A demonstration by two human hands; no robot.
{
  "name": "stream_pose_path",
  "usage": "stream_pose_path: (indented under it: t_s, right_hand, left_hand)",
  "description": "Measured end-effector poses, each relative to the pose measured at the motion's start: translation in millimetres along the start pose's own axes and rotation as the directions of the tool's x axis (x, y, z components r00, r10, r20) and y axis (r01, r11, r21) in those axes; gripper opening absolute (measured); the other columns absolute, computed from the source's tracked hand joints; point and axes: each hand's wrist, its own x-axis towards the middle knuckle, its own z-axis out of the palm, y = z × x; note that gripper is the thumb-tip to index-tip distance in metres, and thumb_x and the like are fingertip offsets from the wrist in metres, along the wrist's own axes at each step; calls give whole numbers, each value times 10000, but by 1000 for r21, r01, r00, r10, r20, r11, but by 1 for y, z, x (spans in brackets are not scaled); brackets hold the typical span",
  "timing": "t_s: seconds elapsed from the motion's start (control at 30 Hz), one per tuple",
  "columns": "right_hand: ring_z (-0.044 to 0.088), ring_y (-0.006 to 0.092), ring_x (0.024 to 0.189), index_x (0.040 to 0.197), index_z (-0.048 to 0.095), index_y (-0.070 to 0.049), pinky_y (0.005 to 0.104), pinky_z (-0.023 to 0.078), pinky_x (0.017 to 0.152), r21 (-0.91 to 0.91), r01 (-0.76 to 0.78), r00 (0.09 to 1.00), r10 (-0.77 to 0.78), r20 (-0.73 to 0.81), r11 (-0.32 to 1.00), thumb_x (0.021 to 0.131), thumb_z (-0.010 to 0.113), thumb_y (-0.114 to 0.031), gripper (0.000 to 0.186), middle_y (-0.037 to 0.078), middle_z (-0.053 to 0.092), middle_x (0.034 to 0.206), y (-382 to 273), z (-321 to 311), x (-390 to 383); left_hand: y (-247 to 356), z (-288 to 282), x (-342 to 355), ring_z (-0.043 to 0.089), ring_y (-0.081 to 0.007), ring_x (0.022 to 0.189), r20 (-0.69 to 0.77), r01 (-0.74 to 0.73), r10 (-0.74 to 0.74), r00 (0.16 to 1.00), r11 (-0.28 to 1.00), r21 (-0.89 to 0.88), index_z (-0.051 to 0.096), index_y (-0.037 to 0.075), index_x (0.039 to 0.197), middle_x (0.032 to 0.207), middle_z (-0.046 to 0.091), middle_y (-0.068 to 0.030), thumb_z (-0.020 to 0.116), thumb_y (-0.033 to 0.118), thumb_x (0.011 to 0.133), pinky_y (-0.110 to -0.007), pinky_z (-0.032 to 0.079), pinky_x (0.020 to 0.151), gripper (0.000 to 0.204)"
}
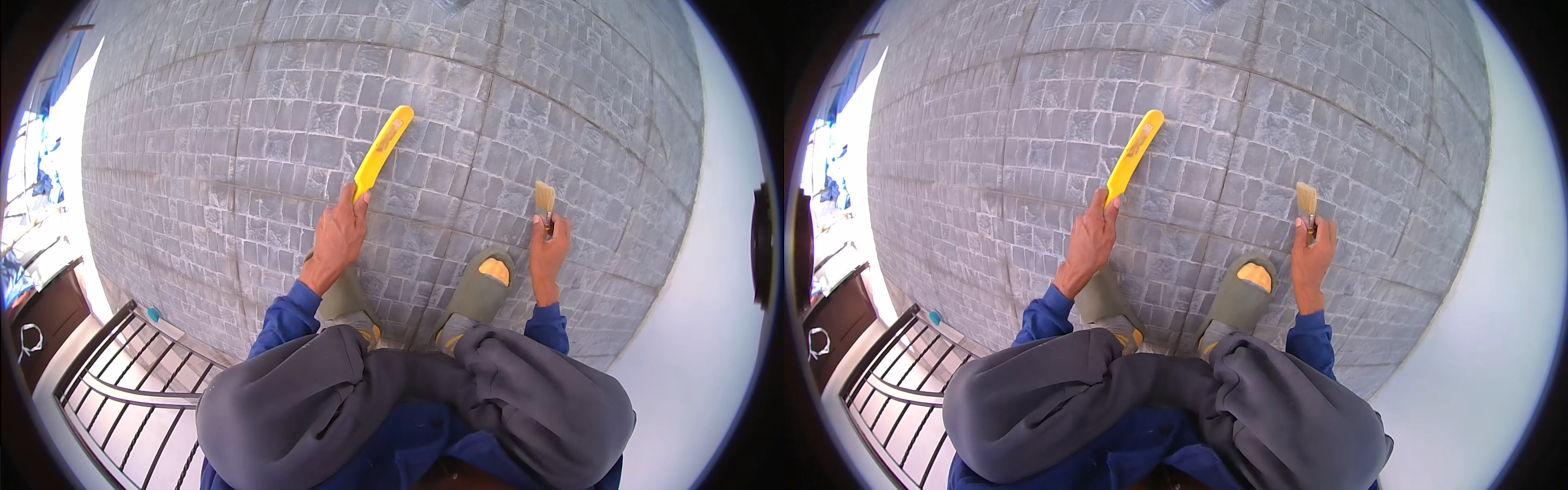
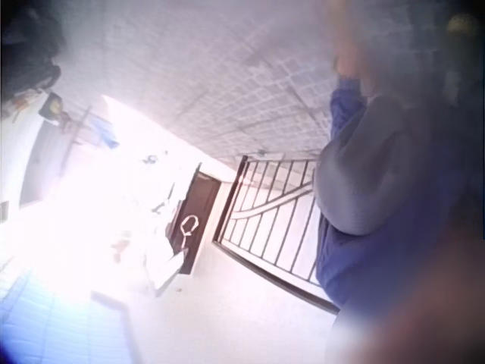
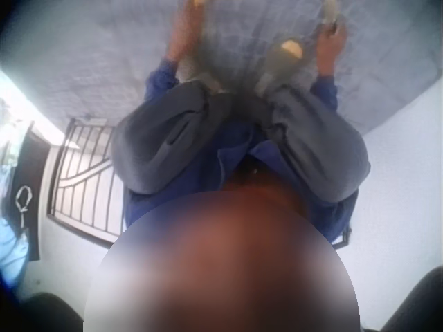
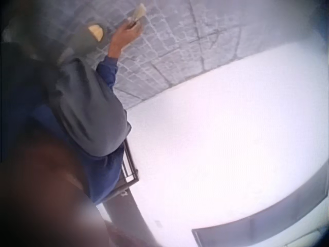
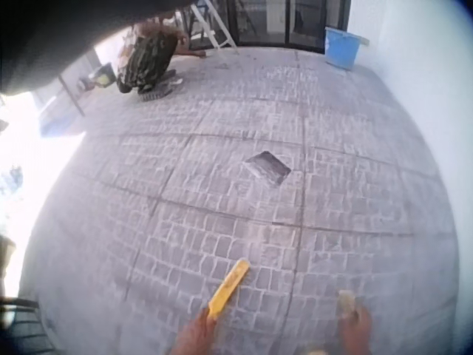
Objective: The person cleans a tiled floor using a yellow brush and a paintbrush, then applies grout to the tile joints with a putty knife. They work methodically across the floor, brushing and spreading grout into the gaps between tiles.
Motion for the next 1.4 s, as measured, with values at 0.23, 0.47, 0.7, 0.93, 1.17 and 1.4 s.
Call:
stream_pose_path:
  t_s: [0.23,0.47,0.7,0.93,1.17,1.4]
  right_hand:
    - [577,256,761,1026,601,8,354,483,659,133,148,986,-157,58,980,916,680,-145,204,131,577,915,-53,-6,-15]
    - [642,298,759,1134,609,6,356,505,664,182,32,973,-72,220,983,929,677,-209,305,172,636,905,-58,-21,-49]
    - [683,329,742,1129,611,-1,379,523,645,202,19,931,-91,353,979,948,658,-277,334,172,681,855,-49,-3,-84]
    - [697,322,769,1113,612,-15,372,532,661,206,-87,918,-2,396,975,950,655,-286,319,152,697,856,-51,4,-76]
    - [698,323,774,1115,612,-23,366,530,663,264,-203,904,77,419,943,942,665,-285,318,143,701,871,-54,-1,-74]
    - [696,320,766,1096,614,-23,370,524,660,209,-210,908,111,403,955,948,652,-303,319,147,696,859,-48,5,-81]
  left_hand:
    - [7,-34,141,528,-287,558,-184,-144,113,976,975,-166,551,13,1043,669,523,-167,482,371,1032,-399,407,513,364]
    - [-42,-57,3,509,-232,549,-33,176,-184,982,968,-177,529,19,1145,658,509,-143,479,310,1042,-382,395,530,313]
    - [-51,-51,-76,619,-450,609,-4,200,-201,980,978,65,513,14,1188,678,609,-248,481,280,1036,-502,431,513,308]
    - [-34,-49,37,564,-445,608,-108,146,-150,983,988,-43,522,3,1080,692,565,-264,464,313,1042,-498,398,530,318]
    - [-32,-46,-3,493,-394,602,-4,187,-191,982,967,-172,525,-16,1109,690,488,-257,434,348,1053,-459,381,560,379]
    - [-68,-86,77,508,-310,570,-227,202,-204,952,979,-29,558,-7,1039,649,483,-205,441,379,1049,-432,383,543,404]
